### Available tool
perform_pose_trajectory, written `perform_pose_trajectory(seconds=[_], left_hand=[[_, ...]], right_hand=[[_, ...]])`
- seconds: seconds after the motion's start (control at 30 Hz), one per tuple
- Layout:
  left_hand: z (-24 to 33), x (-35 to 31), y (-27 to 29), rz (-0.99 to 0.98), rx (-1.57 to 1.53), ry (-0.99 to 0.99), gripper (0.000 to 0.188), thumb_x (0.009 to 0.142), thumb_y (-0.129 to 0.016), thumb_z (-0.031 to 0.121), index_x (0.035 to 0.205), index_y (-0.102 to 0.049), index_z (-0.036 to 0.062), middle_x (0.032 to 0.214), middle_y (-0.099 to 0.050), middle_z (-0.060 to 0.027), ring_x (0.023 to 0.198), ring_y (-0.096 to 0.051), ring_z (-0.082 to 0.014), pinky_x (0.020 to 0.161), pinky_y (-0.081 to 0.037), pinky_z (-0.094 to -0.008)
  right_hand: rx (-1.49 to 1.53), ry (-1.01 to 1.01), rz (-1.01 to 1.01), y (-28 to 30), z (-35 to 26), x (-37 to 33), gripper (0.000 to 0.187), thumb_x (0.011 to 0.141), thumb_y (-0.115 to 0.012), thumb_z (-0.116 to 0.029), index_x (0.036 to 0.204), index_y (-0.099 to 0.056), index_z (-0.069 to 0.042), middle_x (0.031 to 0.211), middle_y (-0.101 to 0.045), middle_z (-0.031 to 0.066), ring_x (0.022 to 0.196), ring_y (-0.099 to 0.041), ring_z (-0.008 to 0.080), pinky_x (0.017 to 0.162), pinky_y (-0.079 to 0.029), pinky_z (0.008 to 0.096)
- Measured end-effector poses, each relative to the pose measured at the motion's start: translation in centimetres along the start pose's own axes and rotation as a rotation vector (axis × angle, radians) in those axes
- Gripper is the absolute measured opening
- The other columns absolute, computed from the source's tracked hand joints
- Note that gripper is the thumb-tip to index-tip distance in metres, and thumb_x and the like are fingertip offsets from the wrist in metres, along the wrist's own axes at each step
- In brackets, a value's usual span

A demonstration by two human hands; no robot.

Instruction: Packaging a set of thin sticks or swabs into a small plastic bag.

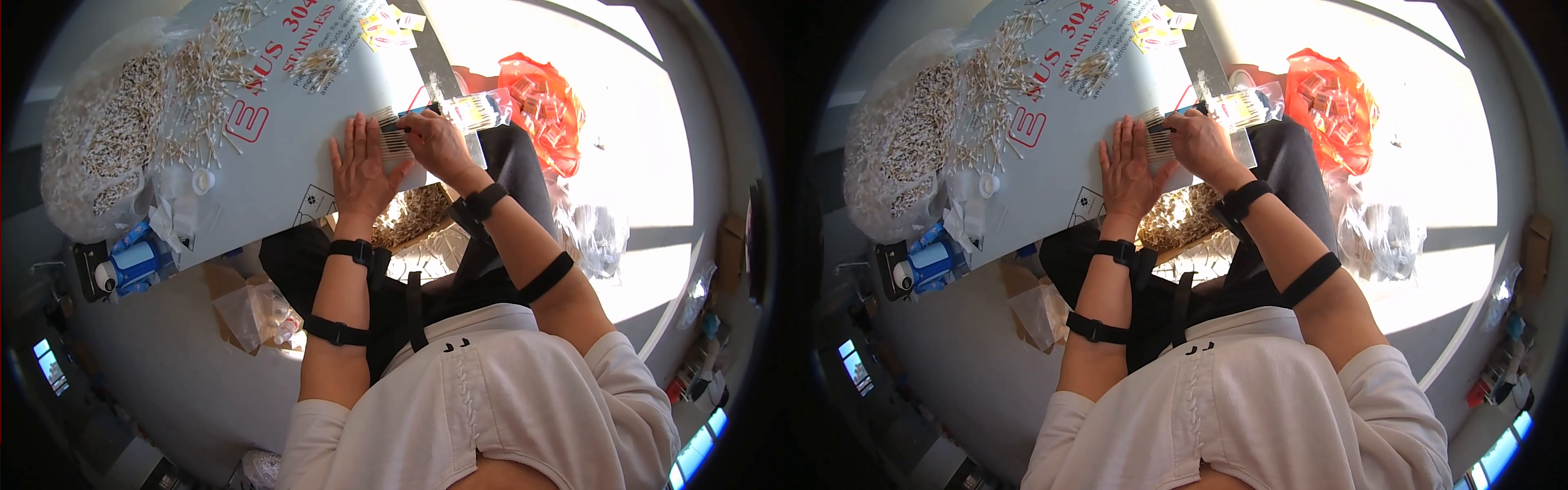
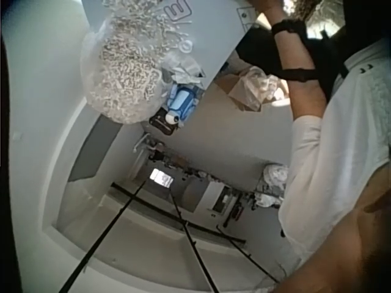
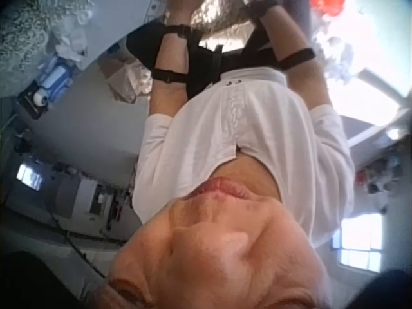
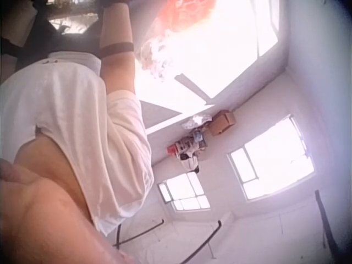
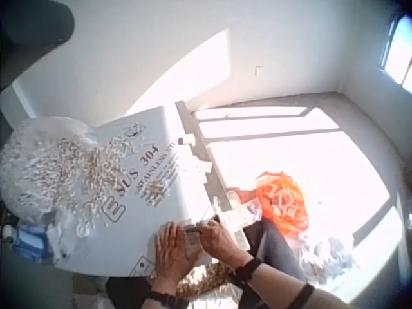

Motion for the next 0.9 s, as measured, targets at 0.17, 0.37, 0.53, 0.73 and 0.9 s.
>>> perform_pose_trajectory(seconds=[0.17, 0.37, 0.53, 0.73, 0.9], left_hand=[[0.0, 0.0, -0.1, 0.02, -0.006, -0.008, 0.092, 0.086, -0.047, 0.066, 0.151, -0.019, 0.0072, 0.156, -0.023, -0.014, 0.146, -0.016, -0.0286, 0.117, -0.01, -0.0539], [0.1, 0.0, 0.1, 0.018, -0.026, -0.009, 0.091, 0.087, -0.05, 0.063, 0.151, -0.02, 0.0069, 0.156, -0.023, -0.0147, 0.146, -0.018, -0.0294, 0.116, -0.011, -0.0548], [0.1, -0.1, 0.2, 0.047, -0.036, -0.016, 0.089, 0.087, -0.051, 0.062, 0.149, -0.025, 0.0055, 0.157, -0.022, -0.0147, 0.146, -0.017, -0.0297, 0.116, -0.011, -0.055], [0.0, -0.3, 0.2, 0.027, -0.055, -0.01, 0.087, 0.087, -0.051, 0.061, 0.15, -0.025, 0.0067, 0.158, -0.02, -0.0126, 0.147, -0.016, -0.0291, 0.116, -0.009, -0.0539], [0.1, -0.2, 0.2, 0.008, -0.051, -0.007, 0.083, 0.089, -0.051, 0.057, 0.149, -0.027, 0.0061, 0.158, -0.02, -0.0121, 0.146, -0.017, -0.028, 0.116, -0.01, -0.0534]], right_hand=[[-0.005, -0.006, 0.004, 0.0, 0.3, 1.1, 0.026, 0.081, -0.061, -0.01, 0.106, -0.068, -0.007, 0.088, -0.066, 0.0163, 0.081, -0.065, 0.0341, 0.074, -0.052, 0.0412], [-0.022, 0.011, -0.012, -0.3, 0.3, 1.8, 0.023, 0.08, -0.061, -0.012, 0.1, -0.069, -0.005, 0.083, -0.066, 0.0184, 0.08, -0.065, 0.035, 0.074, -0.053, 0.0417], [-0.027, 0.011, -0.054, -0.2, 0.1, 2.2, 0.017, 0.08, -0.062, -0.013, 0.094, -0.07, -0.004, 0.083, -0.066, 0.0163, 0.078, -0.065, 0.0339, 0.073, -0.053, 0.0416], [-0.119, 0.051, 0.019, -0.1, -0.2, 4.4, 0.008, 0.079, -0.066, -0.013, 0.085, -0.068, -0.008, 0.082, -0.061, 0.0104, 0.076, -0.064, 0.0316, 0.068, -0.052, 0.0415], [-0.146, 0.181, -0.028, -1.4, 0.1, 7.4, 0.003, 0.08, -0.066, -0.012, 0.081, -0.065, -0.01, 0.085, -0.061, 0.0084, 0.079, -0.065, 0.0302, 0.069, -0.052, 0.039]])
Point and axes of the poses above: each hand's wrist, its own x-axis towards the middle knuckle, its own y-axis out of the back of the hand, z = x × y, the point moved 5 cm from there along x, towards the middle knuckle
